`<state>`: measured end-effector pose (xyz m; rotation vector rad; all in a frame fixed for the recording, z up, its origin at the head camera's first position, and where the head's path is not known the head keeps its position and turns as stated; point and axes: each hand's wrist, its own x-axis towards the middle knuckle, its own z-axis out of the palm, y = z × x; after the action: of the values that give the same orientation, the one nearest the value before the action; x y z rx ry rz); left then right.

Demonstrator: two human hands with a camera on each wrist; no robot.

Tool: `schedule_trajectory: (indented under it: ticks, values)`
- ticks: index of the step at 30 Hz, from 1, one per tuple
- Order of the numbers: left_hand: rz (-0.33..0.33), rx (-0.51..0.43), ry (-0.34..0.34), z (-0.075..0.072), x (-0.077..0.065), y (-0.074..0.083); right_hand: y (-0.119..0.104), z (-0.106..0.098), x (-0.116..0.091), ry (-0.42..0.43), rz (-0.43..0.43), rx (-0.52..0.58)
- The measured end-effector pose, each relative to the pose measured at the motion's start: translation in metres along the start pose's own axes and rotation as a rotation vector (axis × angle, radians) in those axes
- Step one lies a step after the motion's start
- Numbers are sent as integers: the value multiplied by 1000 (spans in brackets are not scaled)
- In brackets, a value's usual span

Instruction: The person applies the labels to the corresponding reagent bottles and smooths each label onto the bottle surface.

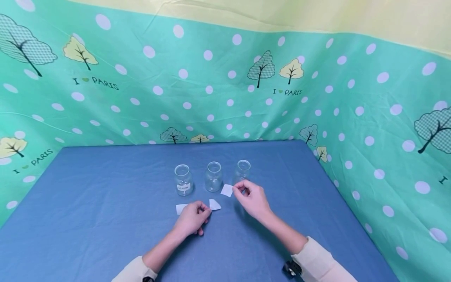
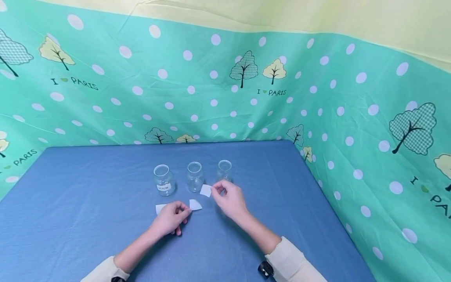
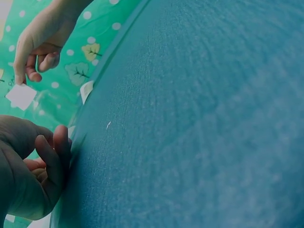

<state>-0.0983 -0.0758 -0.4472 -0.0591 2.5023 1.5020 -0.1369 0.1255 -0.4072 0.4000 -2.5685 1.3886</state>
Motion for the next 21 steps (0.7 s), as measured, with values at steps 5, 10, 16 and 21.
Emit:
schedule_trajectory:
  ticks: [5, 10, 16, 21]
  values:
    - [4, -2, -10, 0, 1, -1, 0, 1, 0, -3, 2, 1]
    - [-3, -2, -14, -1, 1, -2, 0, 2, 0, -2, -7, -4]
    - [2, 6, -6, -3, -1, -2, 2, 3, 0, -2, -13, -19]
    - [8, 7, -6, -4, -1, -2, 3, 4, 0, -8, -11, -32]
